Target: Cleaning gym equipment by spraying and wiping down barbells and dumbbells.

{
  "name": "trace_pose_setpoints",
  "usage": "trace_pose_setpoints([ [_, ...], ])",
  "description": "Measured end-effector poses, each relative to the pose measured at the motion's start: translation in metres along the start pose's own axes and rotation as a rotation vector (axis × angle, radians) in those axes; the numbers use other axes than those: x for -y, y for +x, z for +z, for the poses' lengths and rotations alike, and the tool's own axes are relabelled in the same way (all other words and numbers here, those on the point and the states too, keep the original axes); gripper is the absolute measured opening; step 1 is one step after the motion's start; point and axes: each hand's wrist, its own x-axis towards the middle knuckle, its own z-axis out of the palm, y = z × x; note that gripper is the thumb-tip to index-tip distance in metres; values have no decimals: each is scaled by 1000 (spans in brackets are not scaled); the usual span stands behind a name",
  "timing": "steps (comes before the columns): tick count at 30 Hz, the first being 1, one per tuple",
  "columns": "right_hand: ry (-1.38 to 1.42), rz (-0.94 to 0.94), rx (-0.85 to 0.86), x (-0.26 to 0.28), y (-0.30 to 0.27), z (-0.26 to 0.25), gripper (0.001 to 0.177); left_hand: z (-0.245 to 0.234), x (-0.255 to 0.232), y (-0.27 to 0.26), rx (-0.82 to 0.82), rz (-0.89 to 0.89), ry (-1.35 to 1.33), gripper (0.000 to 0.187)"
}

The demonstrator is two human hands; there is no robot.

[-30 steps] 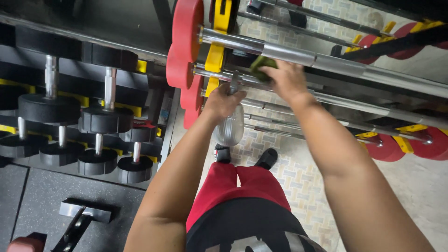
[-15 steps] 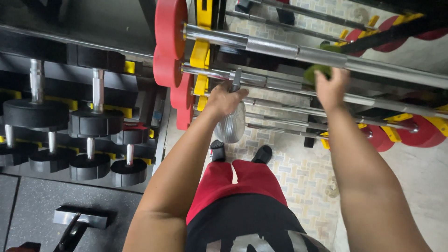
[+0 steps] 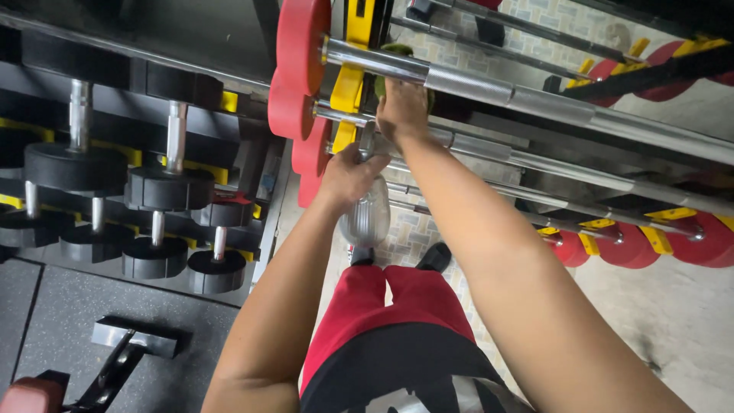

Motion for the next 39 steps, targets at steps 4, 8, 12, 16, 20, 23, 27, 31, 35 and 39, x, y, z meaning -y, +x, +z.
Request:
trace_pose_setpoints([
  [4, -15, -26, 5, -4, -21, -57, 58, 10, -6, 4, 29, 5, -13, 63],
  [8, -101, 51, 58, -82, -62, -91, 56, 28, -22, 10, 79, 43, 45, 65],
  [12, -240, 71, -98, -182, -114, -125, 57, 53, -35, 17, 142, 130, 69, 59],
  [16, -261, 234, -89, -235, -143, -152, 50, 64, -48, 11, 195, 111, 87, 55],
  [20, -200, 405, -211, -233, -140, -139, 39, 66, -47, 5, 221, 114, 74, 54],
  [23, -85, 360, -288, -164, -112, -120, 42, 68, -42, 10, 206, 100, 107, 54],
  [27, -1, 166, -231, -59, -78, -92, 55, 71, -38, 11, 203, 82, 105, 54],
  [31, -32, 126, -151, -84, -61, -56, 54, 79, -59, 6, 216, 152, 118, 53],
  [35, -93, 176, -9, -120, -85, -96, 64, 120, -69, 8, 284, 70, 68, 51],
  [39, -137, 297, 10, -202, -124, -134, 65, 170, -88, 4, 319, 136, 222, 50],
])
